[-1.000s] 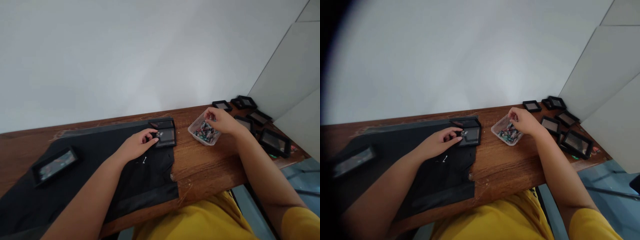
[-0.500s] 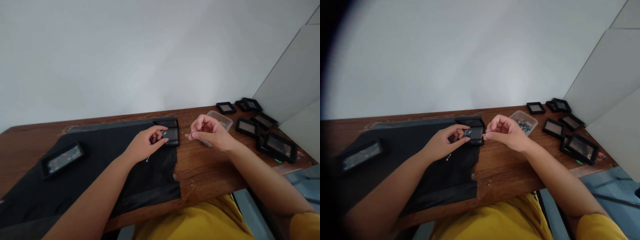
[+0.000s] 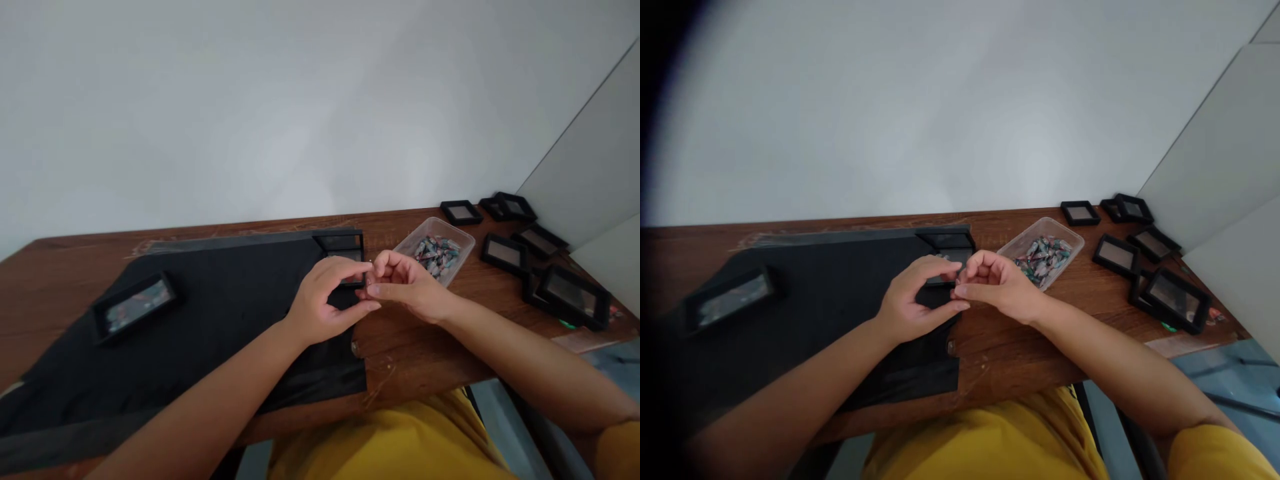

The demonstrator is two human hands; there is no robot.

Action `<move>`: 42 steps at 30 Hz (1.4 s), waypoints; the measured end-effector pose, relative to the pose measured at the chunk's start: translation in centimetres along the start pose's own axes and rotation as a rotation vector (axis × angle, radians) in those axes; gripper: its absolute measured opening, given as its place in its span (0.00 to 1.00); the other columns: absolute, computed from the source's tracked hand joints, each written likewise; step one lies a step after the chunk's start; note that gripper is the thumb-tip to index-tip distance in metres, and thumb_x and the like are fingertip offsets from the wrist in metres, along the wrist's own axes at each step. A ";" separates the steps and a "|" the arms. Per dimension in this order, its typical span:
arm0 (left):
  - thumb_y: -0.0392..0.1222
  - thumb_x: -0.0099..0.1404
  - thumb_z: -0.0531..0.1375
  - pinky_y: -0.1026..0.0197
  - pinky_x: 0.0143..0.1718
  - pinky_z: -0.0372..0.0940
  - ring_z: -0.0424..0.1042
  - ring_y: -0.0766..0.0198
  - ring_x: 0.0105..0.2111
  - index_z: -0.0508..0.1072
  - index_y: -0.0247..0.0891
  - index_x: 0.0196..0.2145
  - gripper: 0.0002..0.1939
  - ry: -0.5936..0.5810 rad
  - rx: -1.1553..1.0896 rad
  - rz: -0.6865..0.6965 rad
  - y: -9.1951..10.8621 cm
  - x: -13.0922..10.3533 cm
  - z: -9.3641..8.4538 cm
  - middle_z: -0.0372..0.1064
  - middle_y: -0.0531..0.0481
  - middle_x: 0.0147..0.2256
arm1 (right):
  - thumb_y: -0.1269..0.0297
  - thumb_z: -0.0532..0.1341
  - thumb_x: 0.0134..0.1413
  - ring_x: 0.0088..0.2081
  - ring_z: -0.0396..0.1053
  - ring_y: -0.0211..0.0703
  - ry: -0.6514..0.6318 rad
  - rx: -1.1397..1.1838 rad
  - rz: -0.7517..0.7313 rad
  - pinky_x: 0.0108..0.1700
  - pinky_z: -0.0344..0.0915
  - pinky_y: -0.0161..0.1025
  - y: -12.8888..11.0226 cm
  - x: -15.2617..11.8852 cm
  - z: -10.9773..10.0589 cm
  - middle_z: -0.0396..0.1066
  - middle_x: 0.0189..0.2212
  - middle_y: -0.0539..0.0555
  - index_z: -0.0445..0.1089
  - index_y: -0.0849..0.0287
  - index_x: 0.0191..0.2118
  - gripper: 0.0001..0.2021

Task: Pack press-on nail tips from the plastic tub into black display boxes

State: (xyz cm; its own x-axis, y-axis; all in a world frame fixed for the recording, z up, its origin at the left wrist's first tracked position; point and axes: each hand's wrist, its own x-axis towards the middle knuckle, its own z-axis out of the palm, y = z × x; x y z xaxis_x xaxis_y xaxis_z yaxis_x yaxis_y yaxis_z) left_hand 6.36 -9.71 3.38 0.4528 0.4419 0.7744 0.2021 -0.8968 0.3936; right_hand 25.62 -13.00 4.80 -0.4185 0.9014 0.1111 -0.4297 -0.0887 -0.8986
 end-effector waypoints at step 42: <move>0.47 0.72 0.62 0.63 0.33 0.64 0.66 0.69 0.23 0.78 0.40 0.47 0.12 -0.197 0.177 -0.009 -3.6 -0.4 -2.2 0.68 0.58 0.23 | 0.66 0.69 0.52 0.26 0.67 0.31 0.238 -0.221 0.337 0.26 0.68 0.29 0.5 0.8 0.0 0.74 0.31 0.48 0.75 0.59 0.38 0.08</move>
State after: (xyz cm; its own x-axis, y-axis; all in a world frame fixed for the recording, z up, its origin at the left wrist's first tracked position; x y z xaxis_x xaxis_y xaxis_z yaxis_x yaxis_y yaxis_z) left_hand 3.55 -6.57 2.76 0.6073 0.4526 0.6530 0.3479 -0.8904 0.2936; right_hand 25.10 -12.29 4.44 -0.2992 0.9123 -0.2796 -0.1100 -0.3241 -0.9396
